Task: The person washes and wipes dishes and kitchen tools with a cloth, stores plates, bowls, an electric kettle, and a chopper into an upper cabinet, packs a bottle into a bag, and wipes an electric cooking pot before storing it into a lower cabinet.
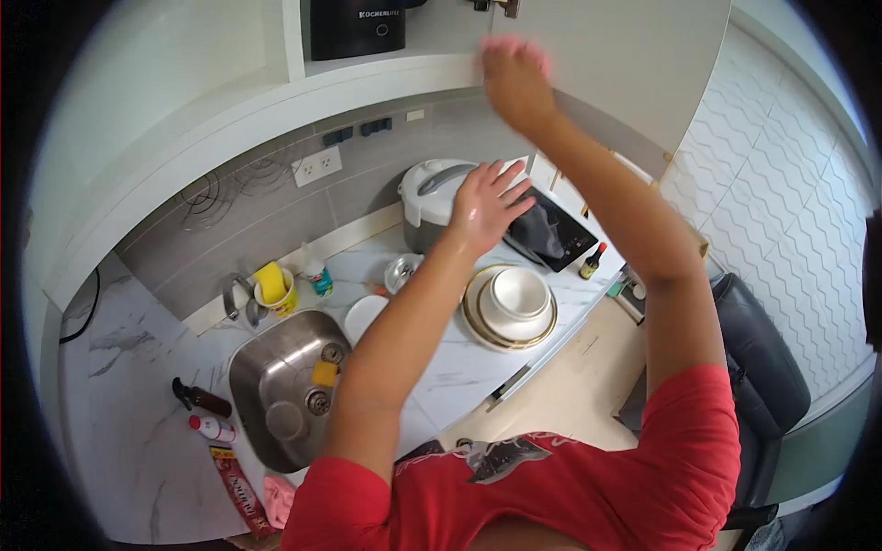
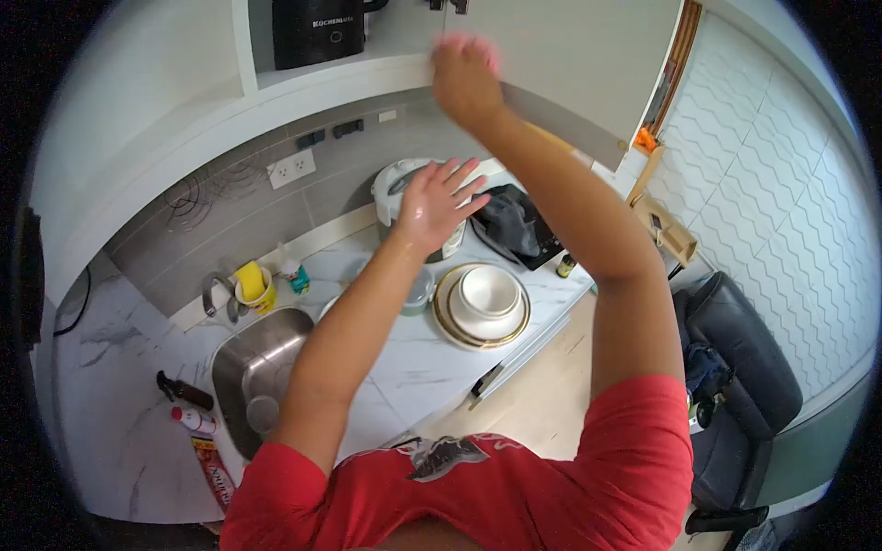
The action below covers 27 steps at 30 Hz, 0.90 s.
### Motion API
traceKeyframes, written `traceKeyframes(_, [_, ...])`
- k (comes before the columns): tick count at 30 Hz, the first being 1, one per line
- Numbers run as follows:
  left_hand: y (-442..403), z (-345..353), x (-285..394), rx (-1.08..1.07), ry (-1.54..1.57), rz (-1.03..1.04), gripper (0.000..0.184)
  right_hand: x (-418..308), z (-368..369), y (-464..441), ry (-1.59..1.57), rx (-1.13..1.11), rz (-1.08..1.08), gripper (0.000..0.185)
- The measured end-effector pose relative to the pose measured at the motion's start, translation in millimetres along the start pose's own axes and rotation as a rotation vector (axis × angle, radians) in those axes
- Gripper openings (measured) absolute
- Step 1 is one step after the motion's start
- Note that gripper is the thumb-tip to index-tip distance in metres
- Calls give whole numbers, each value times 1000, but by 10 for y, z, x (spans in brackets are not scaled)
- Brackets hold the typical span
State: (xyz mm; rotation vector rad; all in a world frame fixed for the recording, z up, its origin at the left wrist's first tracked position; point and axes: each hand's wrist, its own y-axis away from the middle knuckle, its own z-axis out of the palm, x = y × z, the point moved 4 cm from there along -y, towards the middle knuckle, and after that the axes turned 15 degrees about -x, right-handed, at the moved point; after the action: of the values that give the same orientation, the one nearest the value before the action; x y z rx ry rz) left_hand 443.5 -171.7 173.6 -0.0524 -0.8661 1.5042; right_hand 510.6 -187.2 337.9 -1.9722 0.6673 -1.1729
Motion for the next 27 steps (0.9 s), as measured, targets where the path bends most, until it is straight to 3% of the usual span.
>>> traceKeyframes(1, [-261, -26, -127, -9, 115, 45, 51, -76, 120, 172, 0, 43, -162, 22])
traceKeyframes(2, [-471, 58, -192, -137, 149, 60, 51, -18, 76, 168, 11, 51, -177, 22])
traceKeyframes(4, [-825, 112, -269, -196, 167, 77, 52, 1, 130, 54, 177, -265, -386, 27])
traceKeyframes(5, [-934, 152, -260, -204, 173, 87, 52, 159, 23, -157, -125, -144, -290, 18])
traceKeyframes(6, [-1020, 251, -229, -245, 170, 108, 54, 259, -76, -336, -114, -146, -299, 18])
traceKeyframes(10, [-779, 340, -114, -298, 69, 32, 53, 160, -185, -436, 145, -140, -316, 13])
traceKeyframes(13, [-357, 95, -62, -167, -36, -33, 60, 104, -82, -511, 131, -173, -418, 13])
traceKeyframes(16, [-38, -113, 12, -85, -112, -73, 64, 72, -8, -848, 368, -186, -431, 14])
traceKeyframes(21, [439, -357, 373, 14, -108, -4, 67, 94, 180, -1044, 396, -706, -467, 16])
traceKeyframes(22, [512, -377, 434, 48, -139, -7, 68, 64, 145, -1031, 400, -713, -468, 16])
traceKeyframes(24, [630, -367, 513, 35, -116, 10, 70, 95, -50, -1003, 489, -462, -248, 17])
traceKeyframes(25, [679, -353, 567, 39, -120, 19, 69, -2, -164, -836, 444, -514, -218, 18])
traceKeyframes(27, [836, -329, 702, 36, -131, 23, 67, 55, -64, -426, 222, -261, -478, 16])
